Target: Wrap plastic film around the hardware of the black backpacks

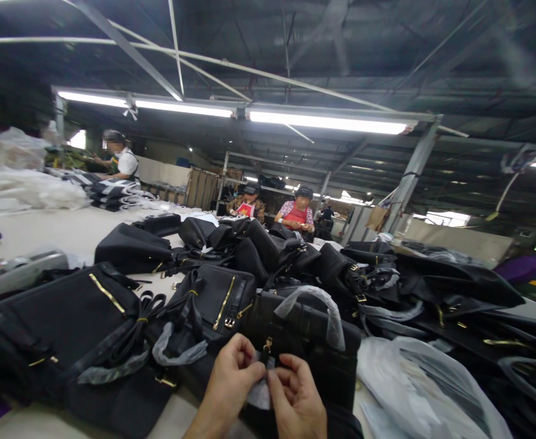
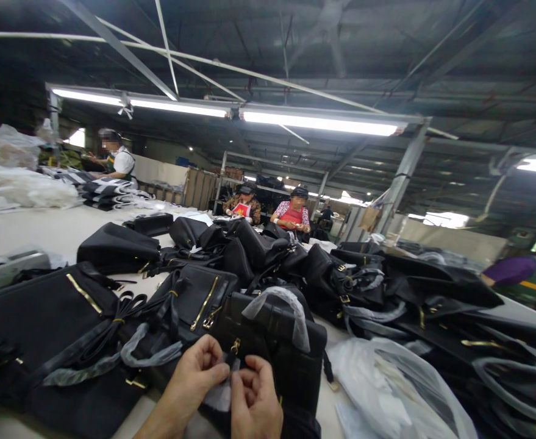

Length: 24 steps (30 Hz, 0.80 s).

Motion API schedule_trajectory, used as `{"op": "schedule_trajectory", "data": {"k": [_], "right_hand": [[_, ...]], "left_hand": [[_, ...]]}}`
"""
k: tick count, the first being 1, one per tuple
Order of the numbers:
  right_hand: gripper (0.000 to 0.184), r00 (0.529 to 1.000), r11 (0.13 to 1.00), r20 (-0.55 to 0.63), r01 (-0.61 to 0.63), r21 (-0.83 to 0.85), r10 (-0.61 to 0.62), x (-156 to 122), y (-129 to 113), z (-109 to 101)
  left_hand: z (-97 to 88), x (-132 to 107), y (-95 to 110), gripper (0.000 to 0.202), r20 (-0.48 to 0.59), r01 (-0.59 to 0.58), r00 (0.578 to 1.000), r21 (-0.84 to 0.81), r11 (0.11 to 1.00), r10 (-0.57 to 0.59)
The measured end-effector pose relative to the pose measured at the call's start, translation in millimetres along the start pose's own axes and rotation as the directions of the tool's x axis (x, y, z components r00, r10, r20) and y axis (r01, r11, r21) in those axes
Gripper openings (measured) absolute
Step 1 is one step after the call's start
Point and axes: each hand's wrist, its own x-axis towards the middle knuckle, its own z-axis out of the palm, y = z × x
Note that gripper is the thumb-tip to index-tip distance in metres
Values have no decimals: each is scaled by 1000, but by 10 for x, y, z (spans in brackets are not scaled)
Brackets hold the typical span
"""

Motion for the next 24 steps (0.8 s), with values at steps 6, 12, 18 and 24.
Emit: {"op": "schedule_trajectory", "data": {"k": [6,12,18,24], "right_hand": [[46,998,997,-29,50,-53,-52,54,-29,34],[43,999,998,-23,45,-52,-46,101,22,36],[50,999,998,-8,-41,47,41,112,59,31],[59,990,973,21,-138,182,137,124,30,14]], "left_hand": [[71,74,-122,28,-24,45,999,-72,996,-47],[110,109,-183,25,-56,10,998,-87,996,-15],[139,23,-12,28,-44,-36,998,-52,998,34],[132,42,-39,27,-43,-45,998,-55,997,43]]}}
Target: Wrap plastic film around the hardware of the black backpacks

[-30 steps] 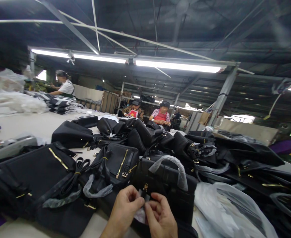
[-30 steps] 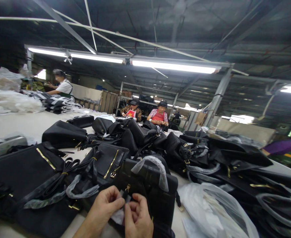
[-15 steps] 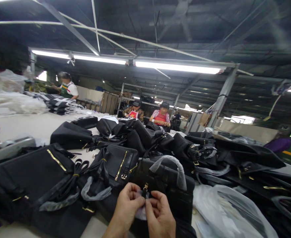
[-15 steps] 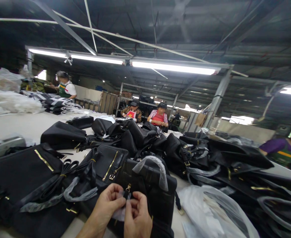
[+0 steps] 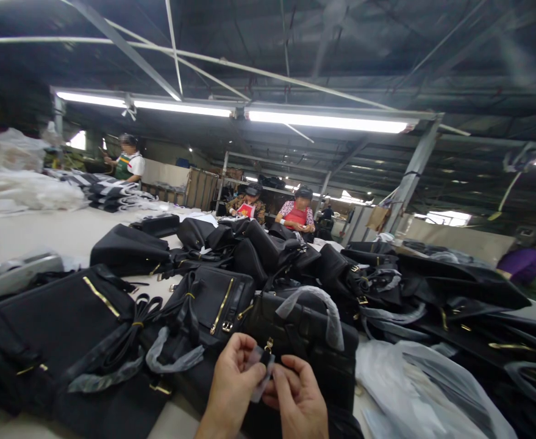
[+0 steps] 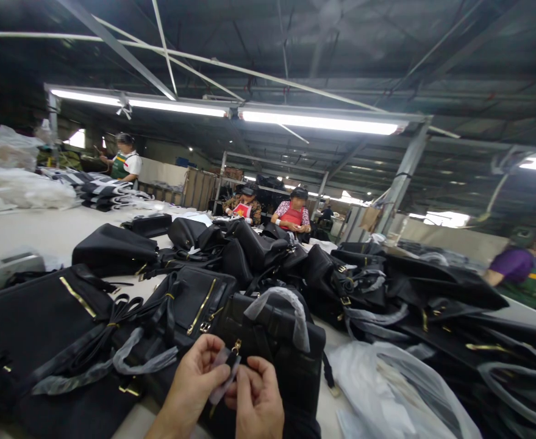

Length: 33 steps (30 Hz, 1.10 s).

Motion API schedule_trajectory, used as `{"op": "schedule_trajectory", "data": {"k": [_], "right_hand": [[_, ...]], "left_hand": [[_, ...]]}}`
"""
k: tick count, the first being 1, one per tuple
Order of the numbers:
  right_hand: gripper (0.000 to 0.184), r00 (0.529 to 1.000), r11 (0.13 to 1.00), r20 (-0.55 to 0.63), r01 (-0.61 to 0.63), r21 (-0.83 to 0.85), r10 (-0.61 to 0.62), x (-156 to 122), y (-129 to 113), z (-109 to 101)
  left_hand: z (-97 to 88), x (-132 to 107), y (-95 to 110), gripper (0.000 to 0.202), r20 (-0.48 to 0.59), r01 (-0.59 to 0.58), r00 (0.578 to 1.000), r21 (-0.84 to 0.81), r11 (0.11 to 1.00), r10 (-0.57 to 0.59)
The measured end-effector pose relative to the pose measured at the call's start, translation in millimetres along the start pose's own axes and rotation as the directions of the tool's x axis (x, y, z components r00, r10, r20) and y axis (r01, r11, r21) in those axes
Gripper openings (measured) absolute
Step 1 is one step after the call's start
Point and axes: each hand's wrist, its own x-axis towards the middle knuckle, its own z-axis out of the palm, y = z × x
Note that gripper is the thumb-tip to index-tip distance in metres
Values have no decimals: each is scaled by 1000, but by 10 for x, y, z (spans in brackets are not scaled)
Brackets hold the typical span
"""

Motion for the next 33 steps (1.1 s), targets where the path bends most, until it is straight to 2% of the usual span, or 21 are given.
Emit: {"op": "schedule_trajectory", "data": {"k": [7,15,20,26,30,33], "right_hand": [[59,999,999,30,-33,6,33,16,15,31],[65,1000,993,4,-11,-115,12,14,-8,51],[58,1000,991,0,-14,-130,14,22,-64,59],[54,988,991,85,-130,-14,131,147,-41,44],[53,994,992,21,-104,71,103,147,-57,105],[59,988,973,-8,-150,174,154,107,-56,135]], "left_hand": [[-46,61,-127,26,-2,34,999,-9,999,-34],[-23,1,115,23,57,74,996,18,997,-75],[-31,-7,119,17,63,34,997,62,998,-37],[-70,11,66,15,77,4,997,97,995,-12],[-65,16,66,14,77,-1,997,106,994,-7],[-65,18,79,14,78,4,997,97,995,-11]]}}
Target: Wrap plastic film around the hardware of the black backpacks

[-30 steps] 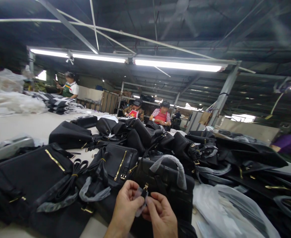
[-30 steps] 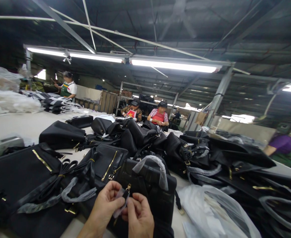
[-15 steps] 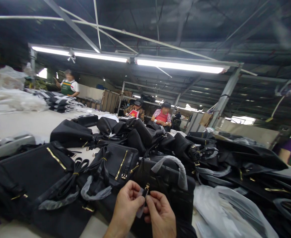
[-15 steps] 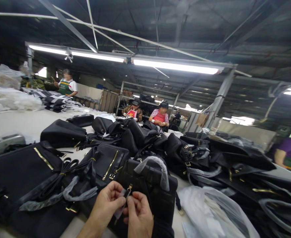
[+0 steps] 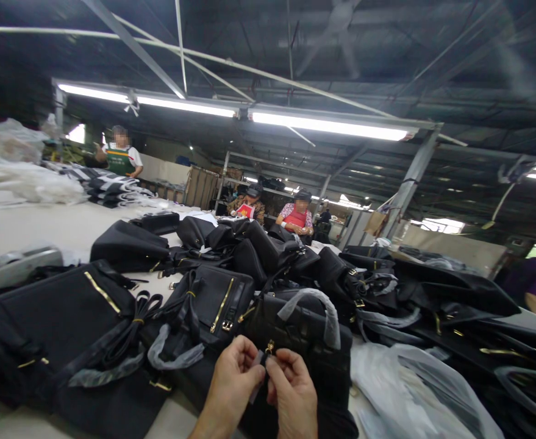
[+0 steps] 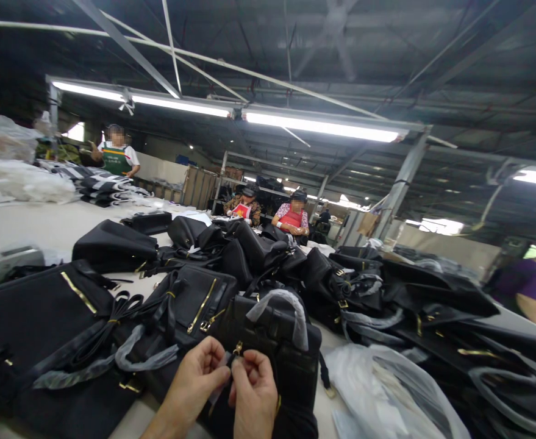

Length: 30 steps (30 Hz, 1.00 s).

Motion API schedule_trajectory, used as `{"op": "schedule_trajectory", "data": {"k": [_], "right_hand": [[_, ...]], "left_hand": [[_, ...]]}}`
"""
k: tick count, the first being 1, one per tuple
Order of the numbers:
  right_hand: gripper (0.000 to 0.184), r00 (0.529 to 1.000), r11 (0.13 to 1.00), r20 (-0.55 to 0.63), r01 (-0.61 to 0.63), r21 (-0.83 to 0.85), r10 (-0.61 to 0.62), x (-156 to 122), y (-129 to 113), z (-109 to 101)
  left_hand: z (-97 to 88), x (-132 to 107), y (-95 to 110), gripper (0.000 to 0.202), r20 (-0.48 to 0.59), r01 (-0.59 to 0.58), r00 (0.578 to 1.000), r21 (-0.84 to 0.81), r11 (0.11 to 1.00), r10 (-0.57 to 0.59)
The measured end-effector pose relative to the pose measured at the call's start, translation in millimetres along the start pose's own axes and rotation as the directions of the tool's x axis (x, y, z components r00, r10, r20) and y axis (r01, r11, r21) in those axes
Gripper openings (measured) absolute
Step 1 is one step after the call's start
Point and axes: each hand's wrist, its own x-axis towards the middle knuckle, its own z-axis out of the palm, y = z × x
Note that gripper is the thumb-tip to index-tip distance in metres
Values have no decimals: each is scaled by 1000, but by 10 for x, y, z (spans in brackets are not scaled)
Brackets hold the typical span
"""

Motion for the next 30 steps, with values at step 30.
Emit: {"op": "schedule_trajectory", "data": {"k": [30], "right_hand": [[56,995,995,83,-41,-91,48,-111,48,-51]], "left_hand": [[-73,-125,-155,39,107,215,972,-39,976,-210]]}}
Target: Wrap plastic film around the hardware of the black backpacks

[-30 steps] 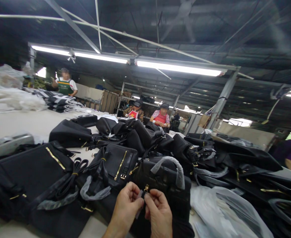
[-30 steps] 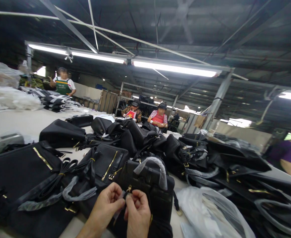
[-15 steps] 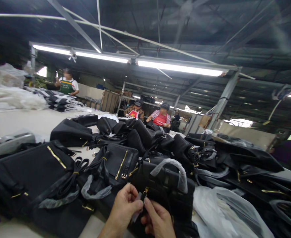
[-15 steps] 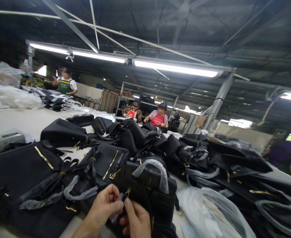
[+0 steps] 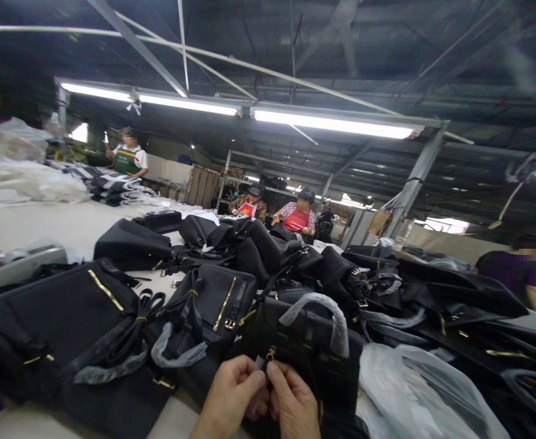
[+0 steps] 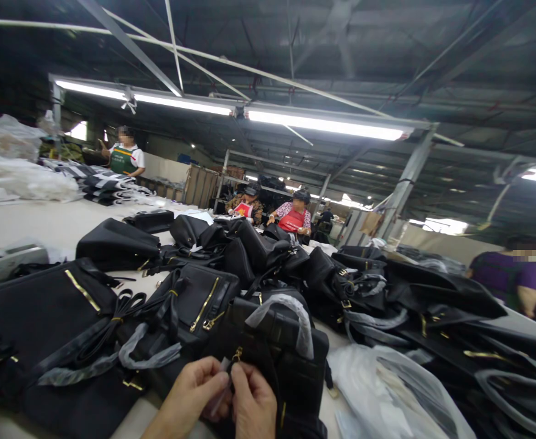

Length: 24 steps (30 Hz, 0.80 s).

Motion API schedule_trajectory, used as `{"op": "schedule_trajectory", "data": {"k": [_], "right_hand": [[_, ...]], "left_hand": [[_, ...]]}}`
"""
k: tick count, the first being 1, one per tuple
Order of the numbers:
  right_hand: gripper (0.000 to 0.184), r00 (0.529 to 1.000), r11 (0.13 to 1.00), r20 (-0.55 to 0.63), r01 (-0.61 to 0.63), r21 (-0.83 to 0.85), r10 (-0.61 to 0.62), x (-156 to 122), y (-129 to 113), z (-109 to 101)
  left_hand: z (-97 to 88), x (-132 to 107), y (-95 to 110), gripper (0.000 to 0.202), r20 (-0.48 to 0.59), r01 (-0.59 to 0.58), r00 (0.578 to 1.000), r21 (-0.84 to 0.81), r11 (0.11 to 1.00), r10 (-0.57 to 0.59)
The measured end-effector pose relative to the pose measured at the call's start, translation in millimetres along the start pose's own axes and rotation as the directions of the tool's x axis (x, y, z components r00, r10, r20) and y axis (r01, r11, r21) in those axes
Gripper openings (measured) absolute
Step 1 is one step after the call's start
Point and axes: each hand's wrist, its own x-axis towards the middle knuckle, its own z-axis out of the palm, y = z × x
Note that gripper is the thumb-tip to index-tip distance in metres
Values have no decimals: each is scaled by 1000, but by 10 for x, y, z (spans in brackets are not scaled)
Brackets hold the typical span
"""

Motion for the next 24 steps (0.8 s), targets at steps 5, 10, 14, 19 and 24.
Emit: {"op": "schedule_trajectory", "data": {"k": [5,10,14,19,24], "right_hand": [[58,995,996,67,-77,37,74,58,44,-66],[54,935,928,182,-333,169,303,76,-46,-54],[56,942,931,114,-331,152,316,40,-87,20],[54,976,967,1,-214,137,216,37,56,-3],[53,987,981,-16,-156,115,158,14,58,-39]], "left_hand": [[2,-96,120,45,-5,-63,998,35,997,63],[-2,-108,124,47,29,-66,997,27,997,65],[-38,-137,57,49,64,-69,996,21,997,67],[-56,-155,-25,50,56,-39,998,-12,999,40],[11,-181,-47,49,12,-3,1000,-122,993,4]]}}
